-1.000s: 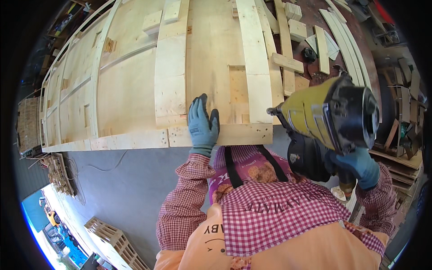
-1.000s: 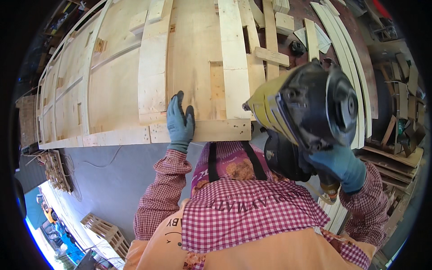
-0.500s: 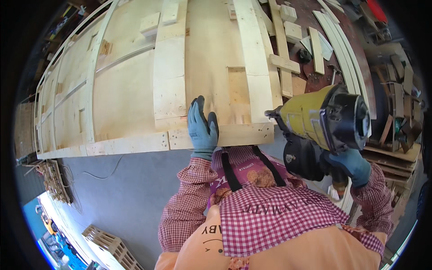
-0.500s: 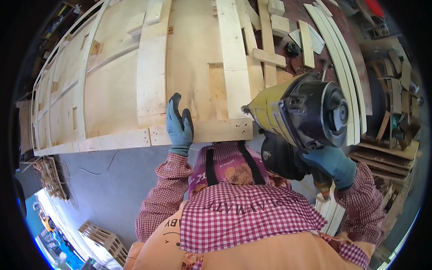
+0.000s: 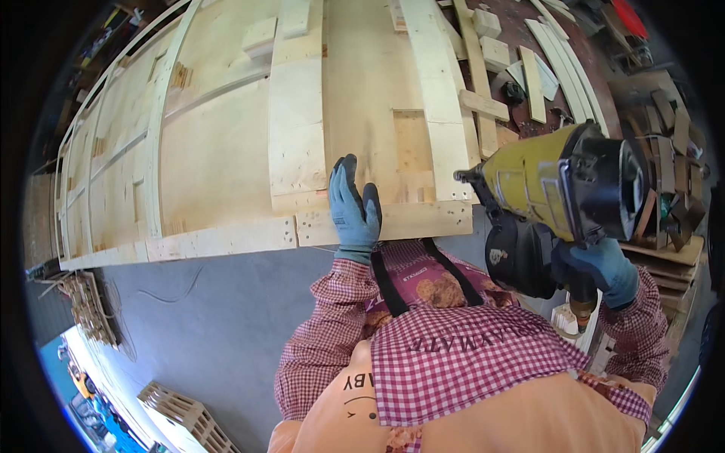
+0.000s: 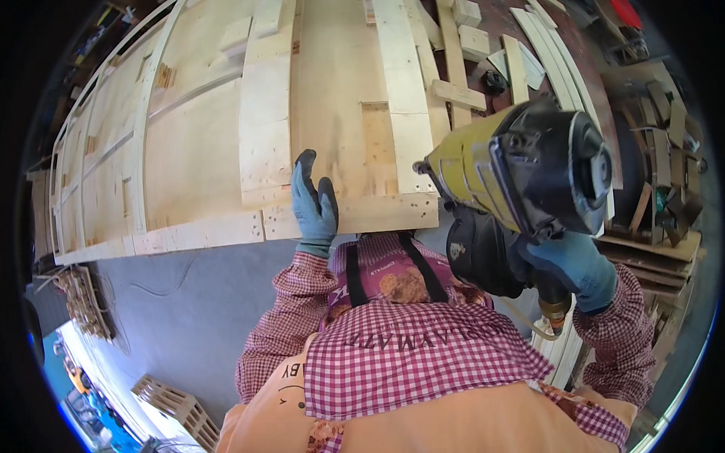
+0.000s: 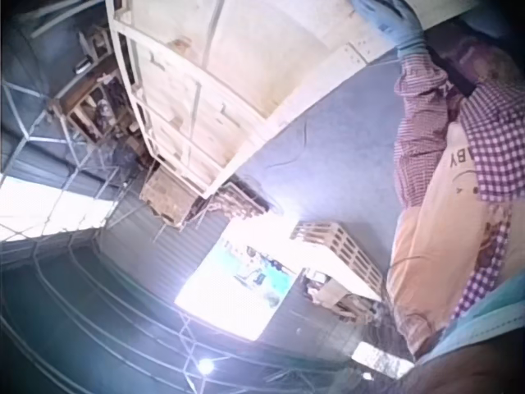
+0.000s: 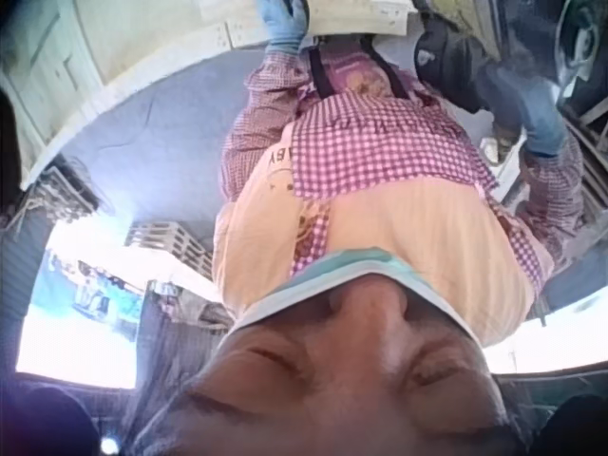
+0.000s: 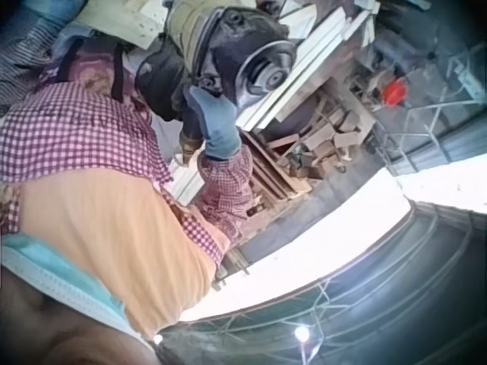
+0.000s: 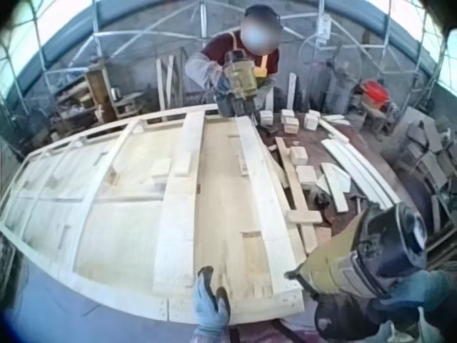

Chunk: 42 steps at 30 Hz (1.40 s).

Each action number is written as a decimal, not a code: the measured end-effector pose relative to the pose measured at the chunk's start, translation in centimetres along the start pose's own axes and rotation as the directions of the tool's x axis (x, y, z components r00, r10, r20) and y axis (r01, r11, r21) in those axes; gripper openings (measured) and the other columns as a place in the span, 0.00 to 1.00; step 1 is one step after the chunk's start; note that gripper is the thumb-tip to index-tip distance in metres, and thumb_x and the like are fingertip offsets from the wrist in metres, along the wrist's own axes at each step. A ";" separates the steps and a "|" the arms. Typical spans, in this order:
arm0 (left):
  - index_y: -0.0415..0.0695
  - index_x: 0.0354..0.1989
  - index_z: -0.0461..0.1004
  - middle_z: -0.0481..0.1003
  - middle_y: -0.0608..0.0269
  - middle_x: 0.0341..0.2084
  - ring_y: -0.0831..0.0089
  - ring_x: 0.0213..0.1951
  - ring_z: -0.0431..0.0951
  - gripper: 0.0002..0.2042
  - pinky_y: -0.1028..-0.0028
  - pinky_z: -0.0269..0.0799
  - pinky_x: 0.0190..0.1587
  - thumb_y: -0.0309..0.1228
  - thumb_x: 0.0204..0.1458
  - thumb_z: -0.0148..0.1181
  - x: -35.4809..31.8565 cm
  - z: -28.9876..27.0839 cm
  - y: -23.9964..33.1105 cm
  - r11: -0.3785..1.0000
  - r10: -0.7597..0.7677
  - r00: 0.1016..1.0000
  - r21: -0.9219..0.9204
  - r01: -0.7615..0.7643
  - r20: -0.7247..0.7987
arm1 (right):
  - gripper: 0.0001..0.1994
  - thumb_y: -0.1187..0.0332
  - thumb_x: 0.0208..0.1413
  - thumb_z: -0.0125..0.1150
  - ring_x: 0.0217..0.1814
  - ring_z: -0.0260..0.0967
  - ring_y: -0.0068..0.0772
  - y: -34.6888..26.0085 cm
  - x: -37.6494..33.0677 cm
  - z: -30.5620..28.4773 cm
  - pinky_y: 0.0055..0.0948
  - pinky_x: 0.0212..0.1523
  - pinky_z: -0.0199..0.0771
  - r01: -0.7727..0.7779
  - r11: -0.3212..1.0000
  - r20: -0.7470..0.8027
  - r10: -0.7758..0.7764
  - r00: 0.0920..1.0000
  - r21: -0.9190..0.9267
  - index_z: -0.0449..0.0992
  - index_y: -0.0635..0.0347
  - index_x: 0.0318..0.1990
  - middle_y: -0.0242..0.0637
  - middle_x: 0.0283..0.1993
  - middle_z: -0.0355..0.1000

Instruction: The person uses a nail gun to fasten wooden planks onto a large wooden crate frame. They position planks, drive nails, and occasionally use a hammer to adjust pieces. The task continues with repeated nailing and positioning of additional planks.

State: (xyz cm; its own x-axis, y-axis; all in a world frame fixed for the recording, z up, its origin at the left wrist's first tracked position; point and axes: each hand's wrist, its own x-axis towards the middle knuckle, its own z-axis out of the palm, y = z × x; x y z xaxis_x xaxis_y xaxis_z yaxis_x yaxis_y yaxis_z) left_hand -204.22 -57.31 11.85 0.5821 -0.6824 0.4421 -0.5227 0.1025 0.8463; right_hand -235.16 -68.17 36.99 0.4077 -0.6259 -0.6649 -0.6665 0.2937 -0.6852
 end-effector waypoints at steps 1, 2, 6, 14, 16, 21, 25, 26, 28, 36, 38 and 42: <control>0.33 0.59 0.59 0.65 0.46 0.56 0.49 0.59 0.61 0.23 0.60 0.54 0.62 0.26 0.54 0.50 -0.2 -0.3 -0.1 1.000 -0.018 1.000 0.007 0.018 0.013 | 0.15 0.70 0.54 0.56 0.30 0.71 0.30 -0.5 -0.4 0.0 0.30 0.35 0.73 -0.012 0.999 0.003 0.012 1.000 -0.040 0.69 0.69 0.48 0.39 0.33 0.72; 0.33 0.59 0.59 0.65 0.46 0.56 0.50 0.59 0.61 0.23 0.60 0.54 0.62 0.26 0.54 0.50 -0.4 -0.5 -0.2 0.999 -0.034 0.999 0.013 0.034 0.023 | 0.16 0.70 0.54 0.57 0.30 0.71 0.30 -1.2 -0.8 0.5 0.30 0.35 0.73 -0.011 0.999 -0.006 0.012 1.000 0.051 0.69 0.69 0.48 0.39 0.33 0.72; 0.33 0.59 0.59 0.64 0.47 0.56 0.50 0.60 0.61 0.23 0.60 0.54 0.63 0.27 0.55 0.49 -0.2 0.1 0.0 0.995 -0.036 0.999 -0.094 0.035 -0.017 | 0.16 0.71 0.54 0.57 0.35 0.71 0.29 0.3 -1.1 -0.1 0.30 0.37 0.73 -0.010 0.988 0.017 0.013 1.000 -0.155 0.69 0.69 0.49 0.40 0.36 0.73; 0.31 0.59 0.57 0.63 0.46 0.57 0.53 0.60 0.61 0.22 0.63 0.53 0.63 0.24 0.56 0.47 -0.8 -0.6 -0.2 0.985 -0.055 0.998 -0.166 0.052 -0.010 | 0.12 0.71 0.55 0.54 0.29 0.73 0.29 -1.9 -1.1 1.9 0.29 0.32 0.74 -0.016 0.992 0.009 0.015 1.000 0.128 0.72 0.70 0.43 0.40 0.30 0.74; 0.30 0.59 0.57 0.63 0.45 0.57 0.54 0.60 0.61 0.22 0.64 0.53 0.63 0.23 0.56 0.47 -0.3 -0.6 -0.4 0.980 -0.073 0.997 -0.184 0.071 -0.004 | 0.11 0.70 0.54 0.54 0.28 0.72 0.30 -3.4 -1.8 1.5 0.28 0.31 0.73 0.000 0.992 -0.008 0.001 1.000 0.122 0.73 0.70 0.40 0.40 0.29 0.73; 0.30 0.60 0.55 0.63 0.46 0.57 0.51 0.60 0.61 0.24 0.63 0.52 0.63 0.23 0.55 0.50 -0.2 -1.0 0.7 0.995 -0.091 0.989 -0.026 0.094 0.116 | 0.07 0.71 0.51 0.56 0.23 0.70 0.30 -4.6 -1.6 -0.5 0.28 0.29 0.72 0.156 0.980 -0.118 -0.141 0.983 0.125 0.74 0.66 0.32 0.39 0.24 0.71; 0.32 0.61 0.54 0.64 0.47 0.57 0.48 0.60 0.60 0.28 0.58 0.52 0.63 0.24 0.52 0.54 1.3 -0.3 2.2 0.997 -0.049 0.978 0.063 0.037 0.205 | 0.10 0.73 0.52 0.56 0.28 0.71 0.32 -5.1 0.8 -4.1 0.28 0.30 0.73 0.270 0.940 -0.080 -0.292 0.953 -0.208 0.71 0.66 0.41 0.40 0.28 0.72; 0.33 0.61 0.54 0.64 0.47 0.57 0.47 0.59 0.60 0.29 0.57 0.53 0.63 0.25 0.50 0.56 2.1 0.1 2.8 0.994 -0.047 0.973 0.104 0.024 0.227 | 0.09 0.74 0.53 0.55 0.28 0.72 0.31 -5.4 1.6 -4.7 0.27 0.30 0.74 0.389 0.867 -0.055 -0.425 0.904 -0.310 0.71 0.67 0.42 0.40 0.28 0.72; 0.33 0.61 0.56 0.64 0.46 0.56 0.47 0.59 0.61 0.30 0.57 0.54 0.62 0.28 0.50 0.59 2.8 1.7 3.6 0.991 -0.057 0.963 0.131 0.023 0.263 | 0.10 0.74 0.54 0.55 0.29 0.72 0.31 -5.4 4.1 -6.6 0.27 0.31 0.75 0.612 0.481 0.108 -0.725 0.680 -0.628 0.71 0.67 0.42 0.39 0.29 0.72; 0.37 0.59 0.61 0.69 0.46 0.50 0.51 0.53 0.67 0.28 0.59 0.61 0.57 0.40 0.52 0.57 2.4 5.5 3.0 0.912 -0.272 0.844 0.404 0.072 0.463 | 0.15 0.76 0.46 0.60 0.42 0.69 0.42 -8.4 10.4 -8.2 0.34 0.42 0.72 0.032 0.975 -0.156 0.002 0.988 0.219 0.72 0.66 0.44 0.44 0.39 0.70; 0.38 0.58 0.63 0.70 0.46 0.49 0.51 0.52 0.68 0.27 0.60 0.63 0.56 0.40 0.52 0.57 2.1 5.5 2.8 0.907 -0.287 0.846 0.412 0.089 0.450 | 0.14 0.75 0.45 0.60 0.44 0.69 0.43 -6.8 11.7 -9.3 0.35 0.44 0.71 0.049 0.983 -0.196 -0.013 0.981 0.180 0.73 0.65 0.42 0.44 0.40 0.71; 0.41 0.57 0.65 0.71 0.49 0.47 0.53 0.50 0.70 0.25 0.61 0.66 0.52 0.41 0.53 0.56 2.4 6.0 2.7 0.893 -0.342 0.804 0.435 0.118 0.485 | 0.12 0.72 0.46 0.61 0.37 0.72 0.41 -1.1 14.0 -13.0 0.36 0.41 0.71 0.425 0.715 -0.119 -0.573 0.811 -0.555 0.72 0.63 0.40 0.40 0.34 0.73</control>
State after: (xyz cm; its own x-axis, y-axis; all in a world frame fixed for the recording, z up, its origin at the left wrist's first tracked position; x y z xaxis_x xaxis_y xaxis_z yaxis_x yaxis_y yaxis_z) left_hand -207.99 -63.00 13.38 0.3449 -0.9354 -0.0783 -0.6691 -0.3035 0.6784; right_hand -236.82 -86.71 32.32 0.6386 -0.7615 -0.1112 -0.6501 -0.4565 -0.6075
